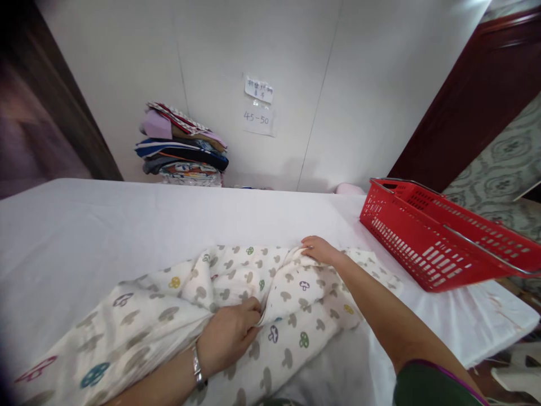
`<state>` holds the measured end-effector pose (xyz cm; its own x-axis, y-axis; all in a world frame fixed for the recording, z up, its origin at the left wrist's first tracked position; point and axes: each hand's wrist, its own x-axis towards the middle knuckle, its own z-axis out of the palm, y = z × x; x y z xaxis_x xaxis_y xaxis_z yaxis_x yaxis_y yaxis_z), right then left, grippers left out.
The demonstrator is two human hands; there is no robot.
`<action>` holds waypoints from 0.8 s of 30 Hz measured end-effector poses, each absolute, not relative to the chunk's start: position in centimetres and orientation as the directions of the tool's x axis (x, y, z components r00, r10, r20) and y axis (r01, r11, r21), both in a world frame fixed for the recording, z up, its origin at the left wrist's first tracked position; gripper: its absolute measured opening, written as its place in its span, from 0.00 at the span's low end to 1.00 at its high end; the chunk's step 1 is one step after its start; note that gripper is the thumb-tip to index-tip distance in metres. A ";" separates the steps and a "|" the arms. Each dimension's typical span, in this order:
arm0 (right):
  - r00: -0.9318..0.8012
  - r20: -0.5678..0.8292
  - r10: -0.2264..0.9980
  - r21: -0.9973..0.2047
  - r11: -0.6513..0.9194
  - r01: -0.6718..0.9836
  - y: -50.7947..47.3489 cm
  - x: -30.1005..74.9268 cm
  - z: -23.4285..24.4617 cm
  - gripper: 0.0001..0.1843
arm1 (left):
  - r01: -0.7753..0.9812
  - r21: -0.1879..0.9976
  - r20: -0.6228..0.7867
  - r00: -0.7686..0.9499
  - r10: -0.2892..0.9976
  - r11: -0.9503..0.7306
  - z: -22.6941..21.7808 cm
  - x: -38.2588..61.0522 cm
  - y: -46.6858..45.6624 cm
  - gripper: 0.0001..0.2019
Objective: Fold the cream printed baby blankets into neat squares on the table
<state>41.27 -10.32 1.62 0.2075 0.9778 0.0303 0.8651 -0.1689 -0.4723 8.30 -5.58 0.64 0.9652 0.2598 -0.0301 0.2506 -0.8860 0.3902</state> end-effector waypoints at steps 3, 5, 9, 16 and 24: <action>0.242 0.024 0.970 -0.512 -0.196 0.836 -10.3 41.2 1.4 0.09 | 0.239 0.383 -0.022 0.968 0.250 -0.892 0.5 8.3 -5.5 0.08; 0.270 0.004 0.963 -0.518 -0.229 0.824 -10.2 41.1 1.3 0.10 | 0.236 0.386 -0.023 0.969 0.247 -0.892 0.6 8.3 -5.5 0.08; 0.293 -0.031 0.956 -0.492 -0.270 0.828 -10.2 40.9 1.1 0.07 | 0.240 0.394 -0.028 0.968 0.250 -0.887 0.7 8.3 -5.6 0.09; 0.319 -0.019 0.948 -0.486 -0.288 0.826 -9.9 40.6 0.6 0.12 | 0.234 0.382 -0.011 0.969 0.249 -0.894 0.7 8.3 -5.5 0.09; 0.340 0.042 0.940 -0.506 -0.273 0.818 -10.0 41.0 2.8 0.04 | 0.253 0.423 -0.002 0.960 0.278 -0.870 0.5 8.3 -5.7 0.09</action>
<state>40.99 -9.97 2.84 0.3395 0.9397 0.0419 0.8180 -0.2730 -0.5062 8.27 -5.71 0.51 0.9605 0.2784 -0.0018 0.2530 -0.8699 0.4235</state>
